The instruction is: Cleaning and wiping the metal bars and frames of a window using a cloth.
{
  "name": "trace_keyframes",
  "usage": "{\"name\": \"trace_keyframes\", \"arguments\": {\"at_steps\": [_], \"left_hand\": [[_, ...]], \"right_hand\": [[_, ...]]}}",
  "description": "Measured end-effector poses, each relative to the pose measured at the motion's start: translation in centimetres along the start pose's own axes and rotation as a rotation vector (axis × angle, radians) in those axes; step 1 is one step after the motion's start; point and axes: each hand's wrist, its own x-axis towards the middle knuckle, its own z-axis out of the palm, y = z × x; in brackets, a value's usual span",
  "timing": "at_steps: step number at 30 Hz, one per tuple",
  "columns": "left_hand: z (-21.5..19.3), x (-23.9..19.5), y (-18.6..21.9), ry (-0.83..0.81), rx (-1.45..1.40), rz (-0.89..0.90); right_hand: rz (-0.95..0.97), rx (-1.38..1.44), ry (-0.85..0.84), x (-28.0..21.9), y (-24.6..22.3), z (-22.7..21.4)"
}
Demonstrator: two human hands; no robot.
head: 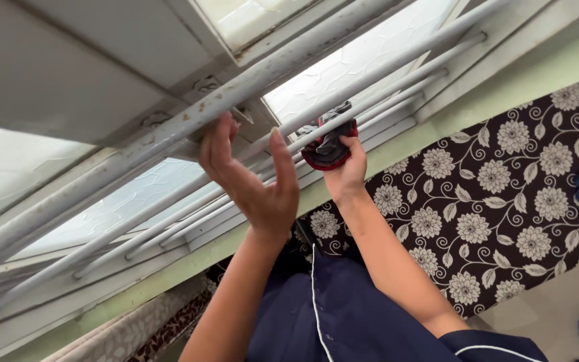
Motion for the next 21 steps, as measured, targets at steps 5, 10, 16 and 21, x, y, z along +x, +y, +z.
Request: {"name": "trace_keyframes", "arguments": {"at_steps": [5,10,16,21], "left_hand": [[0.3,0.0,1.7,0.016,-0.008,-0.08],[1.1,-0.5,2.0,0.052,-0.132,-0.127],[1.0,-0.1,1.8,0.062,-0.219,-0.157],[0.1,0.3,-0.1,-0.026,-0.289,-0.249]], "right_hand": [[0.049,0.062,0.006,0.0,0.9,-0.6],[0.079,0.02,-0.009,-0.1,1.5,-1.3],[0.293,0.027,-0.094,-1.6,2.7,2.0],[0.05,-0.267,-0.06,-0.1,3.9,1.1]]}}
